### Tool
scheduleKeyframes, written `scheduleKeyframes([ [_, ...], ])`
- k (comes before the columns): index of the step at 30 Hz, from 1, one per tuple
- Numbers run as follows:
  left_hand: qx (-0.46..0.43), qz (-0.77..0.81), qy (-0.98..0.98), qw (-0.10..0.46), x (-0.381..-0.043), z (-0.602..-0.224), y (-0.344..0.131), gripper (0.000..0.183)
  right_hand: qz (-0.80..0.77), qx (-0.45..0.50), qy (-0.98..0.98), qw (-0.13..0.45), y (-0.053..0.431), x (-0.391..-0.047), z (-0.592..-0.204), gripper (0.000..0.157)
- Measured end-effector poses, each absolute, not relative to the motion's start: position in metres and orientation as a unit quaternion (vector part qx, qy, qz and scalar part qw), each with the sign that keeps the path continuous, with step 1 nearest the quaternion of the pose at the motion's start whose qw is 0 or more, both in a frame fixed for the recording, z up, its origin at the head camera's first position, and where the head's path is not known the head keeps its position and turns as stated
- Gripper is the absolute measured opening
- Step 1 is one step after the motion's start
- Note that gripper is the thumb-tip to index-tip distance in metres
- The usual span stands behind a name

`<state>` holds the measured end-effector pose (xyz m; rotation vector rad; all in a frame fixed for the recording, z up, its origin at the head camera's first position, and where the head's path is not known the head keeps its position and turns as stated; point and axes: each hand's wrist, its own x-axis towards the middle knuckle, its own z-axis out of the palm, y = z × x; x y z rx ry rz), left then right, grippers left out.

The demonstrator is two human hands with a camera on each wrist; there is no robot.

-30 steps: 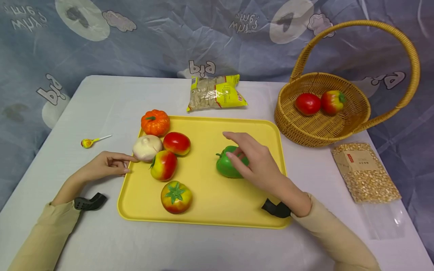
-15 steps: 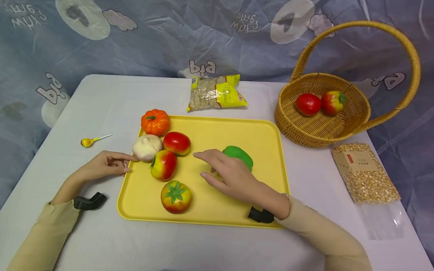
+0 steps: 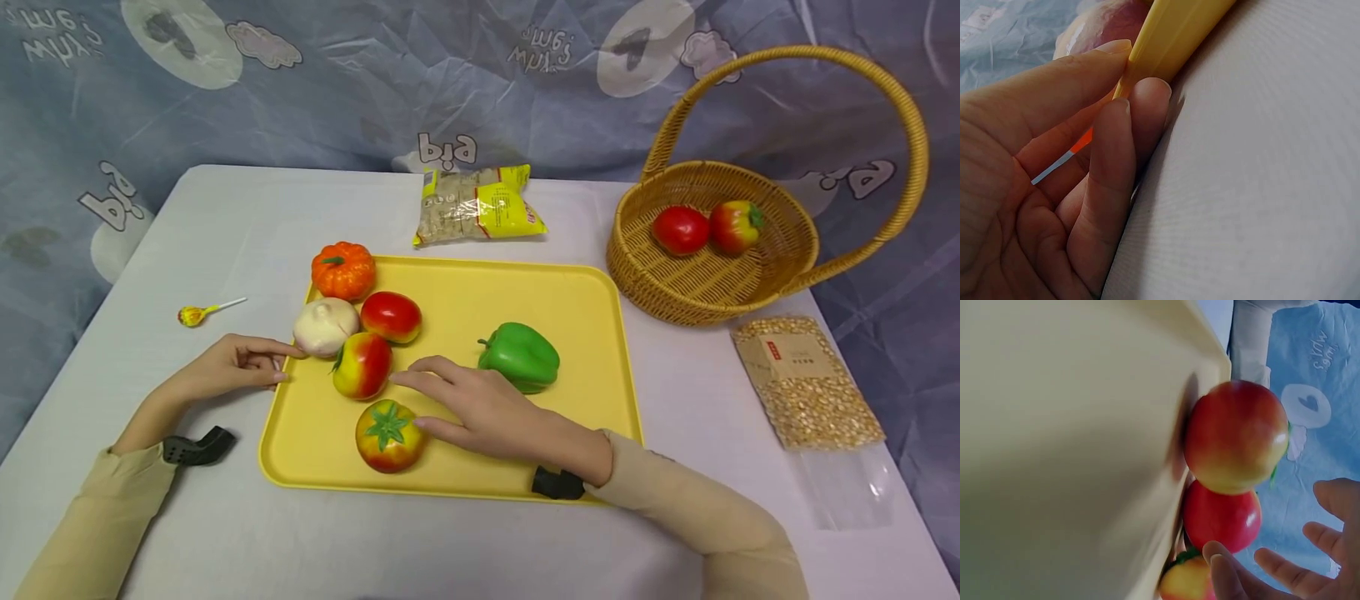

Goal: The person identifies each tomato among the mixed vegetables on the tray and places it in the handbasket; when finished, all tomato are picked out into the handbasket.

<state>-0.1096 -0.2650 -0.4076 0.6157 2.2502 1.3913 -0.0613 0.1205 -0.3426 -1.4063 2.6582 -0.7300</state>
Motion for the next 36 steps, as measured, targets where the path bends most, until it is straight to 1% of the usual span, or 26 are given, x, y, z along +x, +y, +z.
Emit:
scheduleKeyframes([
  [10, 0.226, 0.502, 0.808, 0.211, -0.109, -0.406, -0.264, 0.037, -0.215, -0.486, 0.844, 0.075, 0.105, -0.058, -0.35, 0.053],
  [24, 0.226, 0.502, 0.808, 0.211, -0.109, -0.407, -0.265, 0.034, -0.201, -0.525, 0.82, 0.106, 0.096, -0.058, -0.357, 0.061],
  [32, 0.224, 0.505, 0.806, 0.214, -0.11, -0.408, -0.265, 0.035, -0.197, -0.538, 0.809, 0.132, 0.095, -0.058, -0.359, 0.059],
  [36, 0.223, 0.506, 0.804, 0.217, -0.11, -0.409, -0.266, 0.035, -0.2, -0.539, 0.808, 0.131, 0.097, -0.057, -0.357, 0.059],
])
